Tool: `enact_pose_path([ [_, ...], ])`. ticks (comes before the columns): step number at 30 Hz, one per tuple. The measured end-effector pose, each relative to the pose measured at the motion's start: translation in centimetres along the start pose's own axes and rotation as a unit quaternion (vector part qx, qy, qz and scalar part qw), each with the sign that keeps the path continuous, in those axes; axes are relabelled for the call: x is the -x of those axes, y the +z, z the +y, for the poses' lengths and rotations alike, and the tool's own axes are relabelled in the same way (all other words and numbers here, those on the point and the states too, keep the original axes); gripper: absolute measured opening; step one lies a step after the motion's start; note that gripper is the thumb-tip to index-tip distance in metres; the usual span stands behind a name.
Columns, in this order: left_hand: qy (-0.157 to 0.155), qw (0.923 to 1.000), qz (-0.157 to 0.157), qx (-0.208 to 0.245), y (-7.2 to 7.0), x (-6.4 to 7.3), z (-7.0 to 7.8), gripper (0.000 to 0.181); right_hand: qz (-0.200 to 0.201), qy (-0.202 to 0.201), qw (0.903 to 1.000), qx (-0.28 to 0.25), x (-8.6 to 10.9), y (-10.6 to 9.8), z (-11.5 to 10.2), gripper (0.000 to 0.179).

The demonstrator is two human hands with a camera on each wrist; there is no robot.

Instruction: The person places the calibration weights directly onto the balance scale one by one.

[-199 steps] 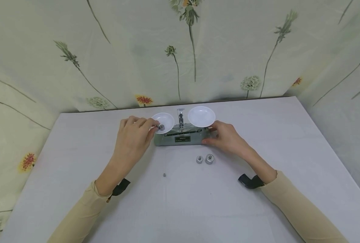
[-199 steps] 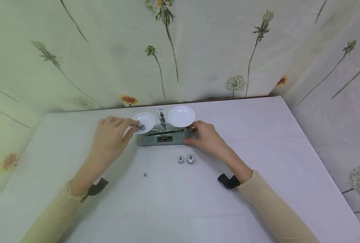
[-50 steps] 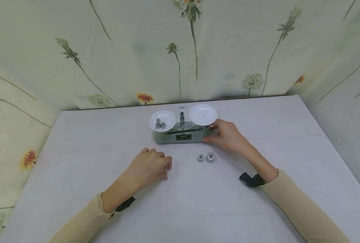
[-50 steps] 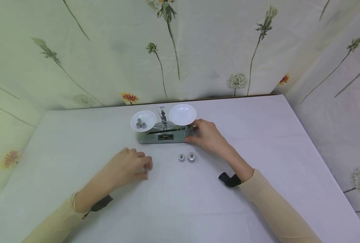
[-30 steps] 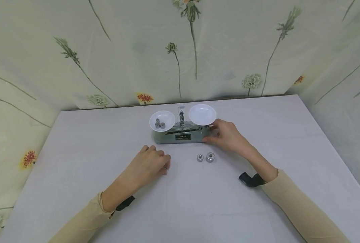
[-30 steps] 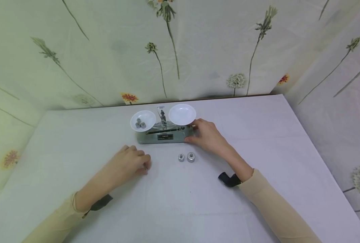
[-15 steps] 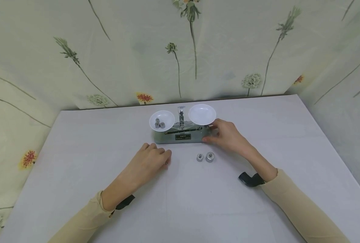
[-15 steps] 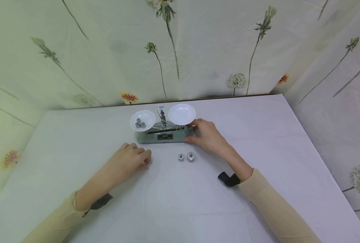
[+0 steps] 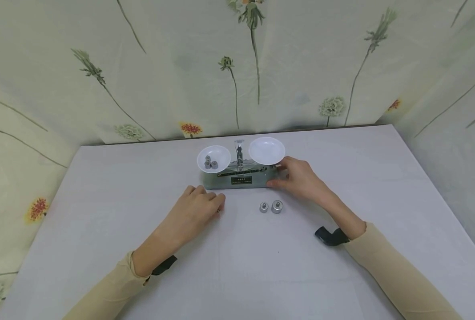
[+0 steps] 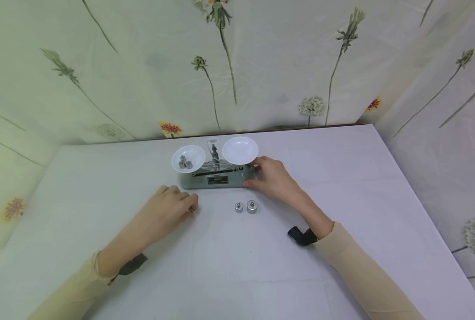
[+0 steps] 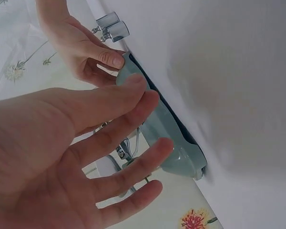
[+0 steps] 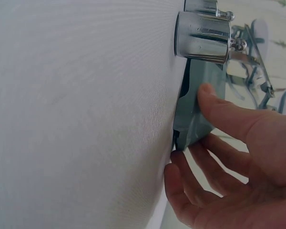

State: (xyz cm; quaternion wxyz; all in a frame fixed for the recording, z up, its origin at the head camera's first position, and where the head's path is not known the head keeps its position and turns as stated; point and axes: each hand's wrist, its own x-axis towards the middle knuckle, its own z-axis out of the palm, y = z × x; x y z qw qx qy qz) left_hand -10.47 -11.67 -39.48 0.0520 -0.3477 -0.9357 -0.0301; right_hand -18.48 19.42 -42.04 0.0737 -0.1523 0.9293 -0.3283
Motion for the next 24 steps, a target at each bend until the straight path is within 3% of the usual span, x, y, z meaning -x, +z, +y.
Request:
enact_pose_path([
  [19, 0.004, 0.9964, 0.083, -0.017, -0.56, -0.29, -0.29, 0.023, 0.001, -0.004, 1.0000, 0.007, -0.03, -0.08, 0.05, 0.060],
  [24, 0.009, 0.9922, 0.122, -0.021, -0.53, -0.35, -0.45, 0.022, 0.000, -0.003, 1.0000, 0.009, -0.04, -0.04, 0.11, 0.058],
])
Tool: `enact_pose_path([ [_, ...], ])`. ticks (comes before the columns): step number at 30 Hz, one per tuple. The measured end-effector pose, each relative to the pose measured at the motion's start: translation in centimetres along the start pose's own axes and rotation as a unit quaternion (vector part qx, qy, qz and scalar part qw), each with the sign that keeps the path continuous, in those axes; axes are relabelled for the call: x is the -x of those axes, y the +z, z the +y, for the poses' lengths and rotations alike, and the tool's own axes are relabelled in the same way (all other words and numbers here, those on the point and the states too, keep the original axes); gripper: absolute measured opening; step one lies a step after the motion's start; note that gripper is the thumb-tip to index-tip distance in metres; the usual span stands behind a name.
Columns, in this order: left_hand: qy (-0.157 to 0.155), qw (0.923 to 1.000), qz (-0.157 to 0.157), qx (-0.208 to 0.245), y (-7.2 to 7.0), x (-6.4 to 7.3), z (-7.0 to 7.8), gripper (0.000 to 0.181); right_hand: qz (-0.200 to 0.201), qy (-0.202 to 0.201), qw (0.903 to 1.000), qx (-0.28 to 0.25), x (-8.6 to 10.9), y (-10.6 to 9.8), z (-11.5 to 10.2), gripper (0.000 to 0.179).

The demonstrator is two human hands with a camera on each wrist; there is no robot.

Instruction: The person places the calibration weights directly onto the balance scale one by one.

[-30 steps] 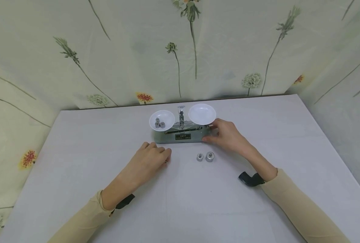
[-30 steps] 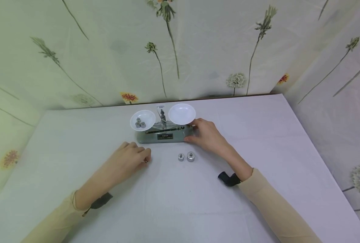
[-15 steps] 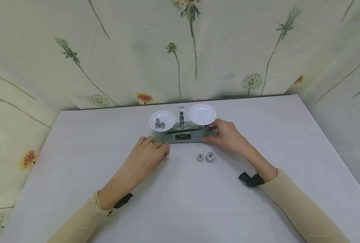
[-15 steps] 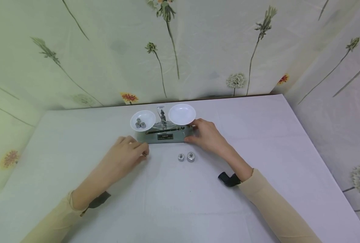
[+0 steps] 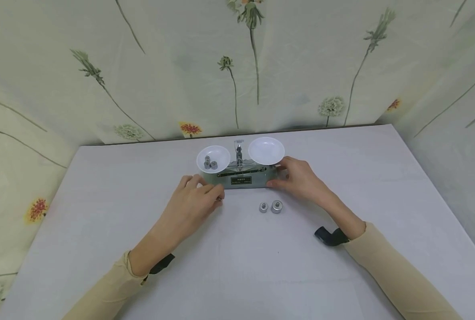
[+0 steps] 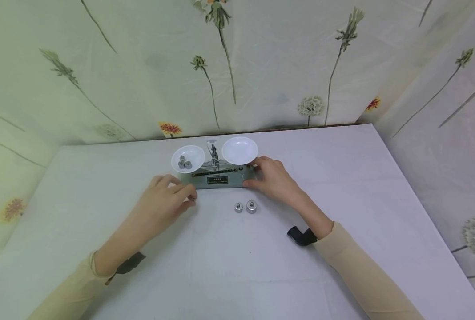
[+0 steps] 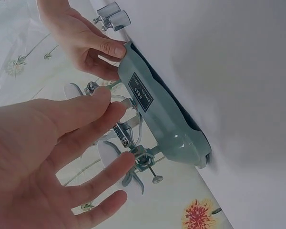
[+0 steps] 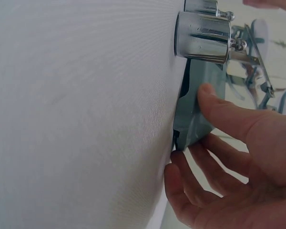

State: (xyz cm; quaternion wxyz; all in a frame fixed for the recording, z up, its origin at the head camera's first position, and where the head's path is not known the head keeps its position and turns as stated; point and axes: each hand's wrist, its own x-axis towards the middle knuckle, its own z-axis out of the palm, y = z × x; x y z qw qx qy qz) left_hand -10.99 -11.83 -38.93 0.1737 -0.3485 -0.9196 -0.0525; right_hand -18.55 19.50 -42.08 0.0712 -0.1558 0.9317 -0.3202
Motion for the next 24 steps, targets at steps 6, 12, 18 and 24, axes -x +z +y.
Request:
enact_pose_path([
  [6, 0.004, 0.9993, 0.038, 0.002, -0.2, -0.2, -0.1, 0.019, -0.001, 0.001, 1.0000, 0.002, 0.0, 0.0, 0.0, 0.057],
  [12, -0.010, 0.9993, 0.036, 0.001, -0.7, -0.6, -0.3, 0.016, -0.001, 0.002, 1.0000, 0.001, 0.0, 0.0, 0.1, 0.057],
  [18, -0.022, 0.9994, 0.028, 0.001, -1.0, -1.0, -0.5, 0.014, -0.004, 0.006, 1.0000, -0.003, 0.0, 0.0, 0.1, 0.057],
  [24, -0.016, 0.9986, 0.049, 0.007, -1.2, -1.1, -0.5, 0.016, -0.004, 0.006, 1.0000, -0.006, 0.0, 0.0, 0.1, 0.060],
])
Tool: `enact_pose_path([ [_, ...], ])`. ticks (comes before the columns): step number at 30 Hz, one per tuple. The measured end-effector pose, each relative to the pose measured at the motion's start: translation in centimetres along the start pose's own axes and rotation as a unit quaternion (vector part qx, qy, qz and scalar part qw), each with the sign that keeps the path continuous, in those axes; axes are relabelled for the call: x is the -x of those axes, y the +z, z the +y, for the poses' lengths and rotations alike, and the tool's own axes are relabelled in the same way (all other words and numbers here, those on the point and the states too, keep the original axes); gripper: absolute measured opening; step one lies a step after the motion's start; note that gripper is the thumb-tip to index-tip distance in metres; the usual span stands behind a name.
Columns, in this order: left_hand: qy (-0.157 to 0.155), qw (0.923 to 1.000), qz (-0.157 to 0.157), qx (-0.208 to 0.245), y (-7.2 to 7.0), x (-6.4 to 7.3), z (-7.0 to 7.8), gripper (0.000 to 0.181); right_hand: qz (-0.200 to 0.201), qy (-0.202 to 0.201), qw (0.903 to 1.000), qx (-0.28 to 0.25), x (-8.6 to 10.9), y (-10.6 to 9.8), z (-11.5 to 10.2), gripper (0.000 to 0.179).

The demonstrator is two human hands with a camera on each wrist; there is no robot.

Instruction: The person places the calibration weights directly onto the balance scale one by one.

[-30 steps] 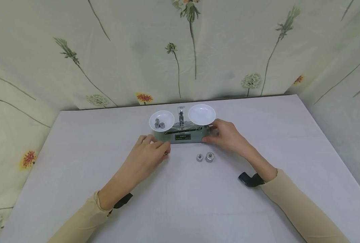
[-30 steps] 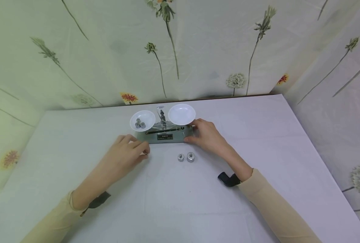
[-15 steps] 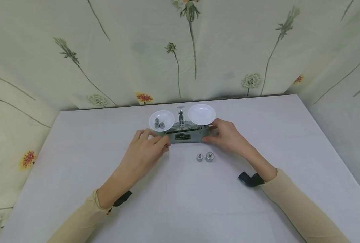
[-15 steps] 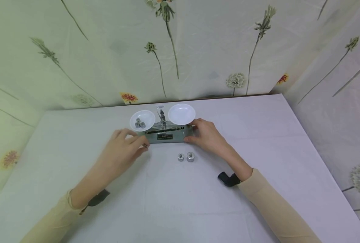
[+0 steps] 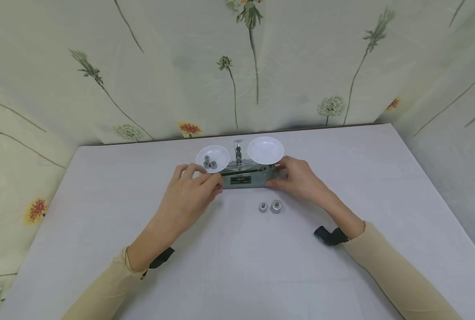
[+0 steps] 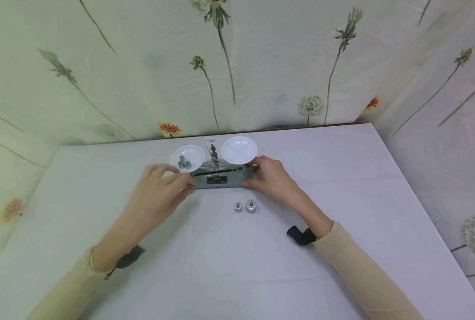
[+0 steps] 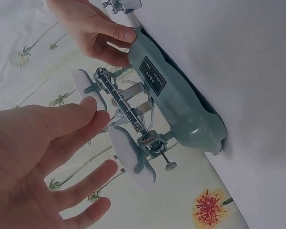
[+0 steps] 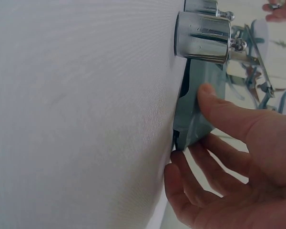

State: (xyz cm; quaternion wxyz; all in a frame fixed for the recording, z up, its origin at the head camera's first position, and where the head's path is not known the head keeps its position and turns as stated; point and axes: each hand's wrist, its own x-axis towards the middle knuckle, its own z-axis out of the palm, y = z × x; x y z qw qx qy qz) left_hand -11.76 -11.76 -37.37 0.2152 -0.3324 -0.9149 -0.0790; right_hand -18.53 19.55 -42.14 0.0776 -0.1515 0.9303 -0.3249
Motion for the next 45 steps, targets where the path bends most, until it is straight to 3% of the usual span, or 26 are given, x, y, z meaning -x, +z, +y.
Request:
enact_pose_path([
  [20, -0.005, 0.9986, 0.051, -0.007, 0.2, -1.0, -1.0, 0.012, 0.001, -0.002, 1.0000, 0.000, -0.2, 0.0, -0.2, 0.060],
  [36, -0.038, 0.9977, 0.053, -0.019, 0.5, -2.0, -2.3, 0.008, 0.000, -0.001, 1.0000, 0.003, -0.2, 0.0, -0.3, 0.061],
  [45, -0.029, 0.9975, 0.064, -0.009, 0.8, -2.4, -2.3, 0.010, 0.003, -0.001, 1.0000, 0.005, 0.0, 0.0, -0.4, 0.062],
])
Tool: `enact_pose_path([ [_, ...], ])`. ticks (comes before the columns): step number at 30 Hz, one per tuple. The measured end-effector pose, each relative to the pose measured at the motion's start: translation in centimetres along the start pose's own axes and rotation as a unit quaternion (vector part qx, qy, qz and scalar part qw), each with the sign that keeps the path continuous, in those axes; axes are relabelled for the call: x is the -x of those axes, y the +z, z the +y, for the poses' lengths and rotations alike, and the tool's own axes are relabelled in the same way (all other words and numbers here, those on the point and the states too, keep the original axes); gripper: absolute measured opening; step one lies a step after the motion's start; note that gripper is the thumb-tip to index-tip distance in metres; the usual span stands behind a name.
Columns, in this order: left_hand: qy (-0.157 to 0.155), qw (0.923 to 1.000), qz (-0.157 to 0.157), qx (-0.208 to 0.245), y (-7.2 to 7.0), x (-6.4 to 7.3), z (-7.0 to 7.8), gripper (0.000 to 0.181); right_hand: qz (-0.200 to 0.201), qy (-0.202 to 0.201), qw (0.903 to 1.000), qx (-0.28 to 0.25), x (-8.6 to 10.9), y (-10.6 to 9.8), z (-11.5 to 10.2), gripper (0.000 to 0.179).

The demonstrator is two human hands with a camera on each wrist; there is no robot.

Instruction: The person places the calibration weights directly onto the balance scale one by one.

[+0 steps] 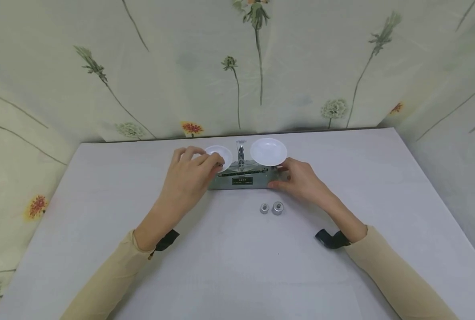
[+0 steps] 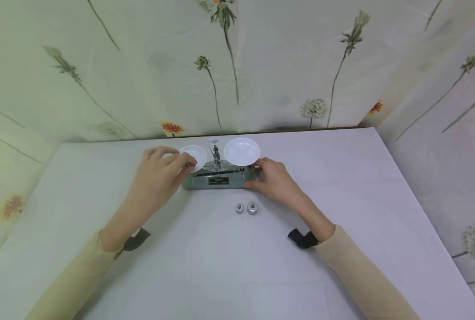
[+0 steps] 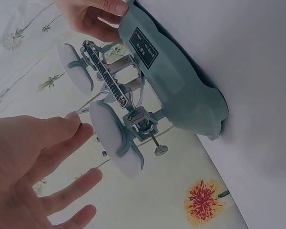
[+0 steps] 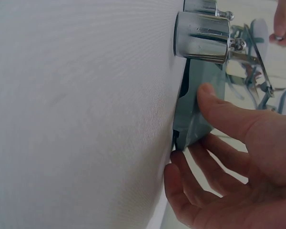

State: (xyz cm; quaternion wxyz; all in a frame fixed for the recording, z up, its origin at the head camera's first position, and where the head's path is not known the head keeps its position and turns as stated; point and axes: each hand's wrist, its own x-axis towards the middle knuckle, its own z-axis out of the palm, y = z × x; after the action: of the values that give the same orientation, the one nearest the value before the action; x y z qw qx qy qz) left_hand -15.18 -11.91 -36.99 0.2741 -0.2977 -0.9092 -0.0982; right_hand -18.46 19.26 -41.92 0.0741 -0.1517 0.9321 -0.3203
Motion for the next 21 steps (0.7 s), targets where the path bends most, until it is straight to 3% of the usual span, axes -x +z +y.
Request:
enact_pose_path([
  [21, 0.004, 0.9997, -0.023, 0.004, 0.6, -1.9, 0.5, 0.006, 0.003, 0.000, 1.0000, 0.000, 0.1, 0.0, 0.0, 0.062],
])
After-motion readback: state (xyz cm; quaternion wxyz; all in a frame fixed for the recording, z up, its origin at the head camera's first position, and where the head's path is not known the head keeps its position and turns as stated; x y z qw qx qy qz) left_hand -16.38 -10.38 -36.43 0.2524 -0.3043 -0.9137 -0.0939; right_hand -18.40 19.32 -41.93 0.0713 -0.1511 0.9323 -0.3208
